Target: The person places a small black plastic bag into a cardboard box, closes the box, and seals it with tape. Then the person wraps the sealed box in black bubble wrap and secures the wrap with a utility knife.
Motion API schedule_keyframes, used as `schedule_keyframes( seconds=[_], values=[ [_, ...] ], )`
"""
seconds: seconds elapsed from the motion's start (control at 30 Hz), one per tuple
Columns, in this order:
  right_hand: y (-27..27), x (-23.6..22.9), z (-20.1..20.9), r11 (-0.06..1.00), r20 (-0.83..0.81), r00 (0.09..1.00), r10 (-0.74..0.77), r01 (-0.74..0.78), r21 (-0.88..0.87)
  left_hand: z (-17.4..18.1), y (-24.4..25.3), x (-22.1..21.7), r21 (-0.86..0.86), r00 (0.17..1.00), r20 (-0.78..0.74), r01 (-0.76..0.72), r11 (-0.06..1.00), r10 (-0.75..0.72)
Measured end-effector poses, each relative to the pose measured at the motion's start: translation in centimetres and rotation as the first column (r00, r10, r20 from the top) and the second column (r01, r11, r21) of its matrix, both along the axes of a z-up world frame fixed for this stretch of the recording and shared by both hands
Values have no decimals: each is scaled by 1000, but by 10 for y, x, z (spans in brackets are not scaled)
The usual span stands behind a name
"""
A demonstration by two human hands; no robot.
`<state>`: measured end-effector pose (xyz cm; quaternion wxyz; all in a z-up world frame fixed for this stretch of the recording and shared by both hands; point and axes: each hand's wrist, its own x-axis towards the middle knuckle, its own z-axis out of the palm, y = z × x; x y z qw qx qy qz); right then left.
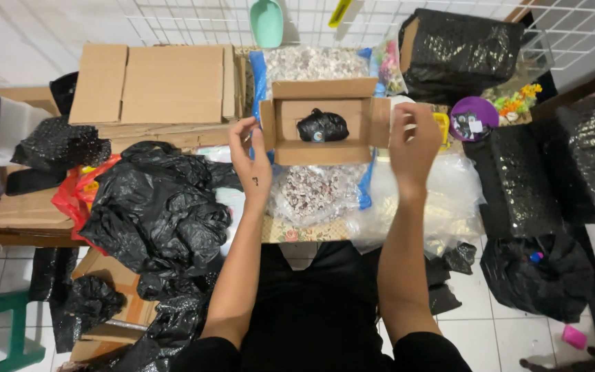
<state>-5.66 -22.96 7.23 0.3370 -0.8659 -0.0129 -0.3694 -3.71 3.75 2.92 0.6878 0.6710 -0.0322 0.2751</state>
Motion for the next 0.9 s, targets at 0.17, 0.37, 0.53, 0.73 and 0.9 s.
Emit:
schedule_keyframes(
  seconds=[0.17,0.37,0.53,0.73,0.9],
  values=[
    [-31,15,-41,926,-182,959,219,-145,349,4,-1,5,101,992,6,127,987,-128],
    [14,28,-43,947,-93,987,131,-97,306,6,2,21,646,920,148,187,740,-362],
    [10,32,-42,945,-133,968,215,-171,280,14,15,17,668,890,44,312,675,-455],
    [3,12,-37,911,-149,910,386,-351,218,-5,7,32,584,910,127,254,771,-396],
    [12,20,-44,952,-105,947,303,-296,74,6,-1,32,467,948,129,199,862,-289]
  ],
)
